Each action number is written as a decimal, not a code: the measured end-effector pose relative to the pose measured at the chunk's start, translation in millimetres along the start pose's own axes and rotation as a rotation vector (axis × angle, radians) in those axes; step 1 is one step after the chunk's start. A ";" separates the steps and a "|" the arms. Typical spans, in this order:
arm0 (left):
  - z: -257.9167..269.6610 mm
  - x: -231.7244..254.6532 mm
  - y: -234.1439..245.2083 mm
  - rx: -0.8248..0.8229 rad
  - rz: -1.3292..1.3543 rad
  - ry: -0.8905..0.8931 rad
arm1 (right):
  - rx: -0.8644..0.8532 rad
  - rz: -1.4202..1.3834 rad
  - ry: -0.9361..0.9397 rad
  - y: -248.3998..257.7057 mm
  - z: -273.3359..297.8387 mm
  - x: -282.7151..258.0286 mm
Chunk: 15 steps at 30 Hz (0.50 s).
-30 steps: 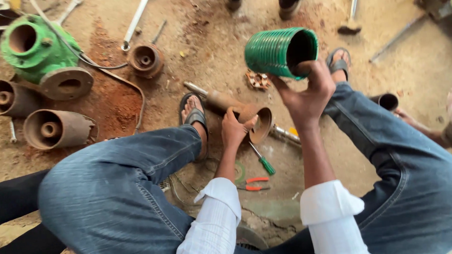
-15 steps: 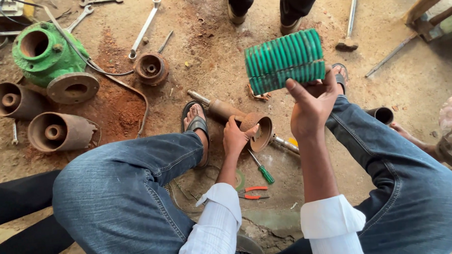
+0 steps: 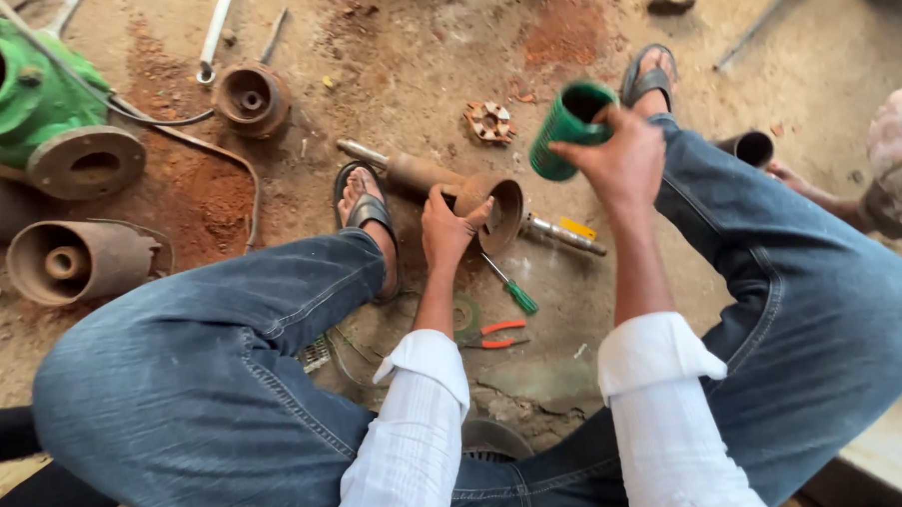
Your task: The person sits on the floor and cleans the inside of a cylindrical metal part using a small brush and a green can. They repeatedly scrub the interior surface and occasionally pause to inspect the part.
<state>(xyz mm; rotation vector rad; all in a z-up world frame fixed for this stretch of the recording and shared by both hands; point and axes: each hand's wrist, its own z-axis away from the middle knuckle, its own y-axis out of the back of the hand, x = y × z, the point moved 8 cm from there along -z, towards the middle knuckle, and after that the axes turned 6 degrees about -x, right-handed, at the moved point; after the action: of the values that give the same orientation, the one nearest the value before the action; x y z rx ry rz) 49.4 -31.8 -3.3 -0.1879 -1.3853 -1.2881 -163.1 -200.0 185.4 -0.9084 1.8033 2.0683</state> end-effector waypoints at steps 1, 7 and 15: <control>-0.8 0.4 -0.1 -0.014 -0.012 0.008 | 0.011 0.095 -0.052 -10.8 2.5 20.5; -3.4 -1.5 -2.5 -0.037 -0.054 0.041 | -0.525 0.336 -0.558 -123.3 50.1 165.5; -7.2 -4.5 -6.9 -0.045 -0.060 0.040 | -0.779 0.502 -0.543 -188.0 89.7 224.9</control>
<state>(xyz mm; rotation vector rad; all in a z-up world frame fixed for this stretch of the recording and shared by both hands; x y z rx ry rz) 50.0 -37.4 -12.7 -0.1514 -1.3369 -1.3664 -257.1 -122.9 -96.0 0.0548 0.9873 3.0189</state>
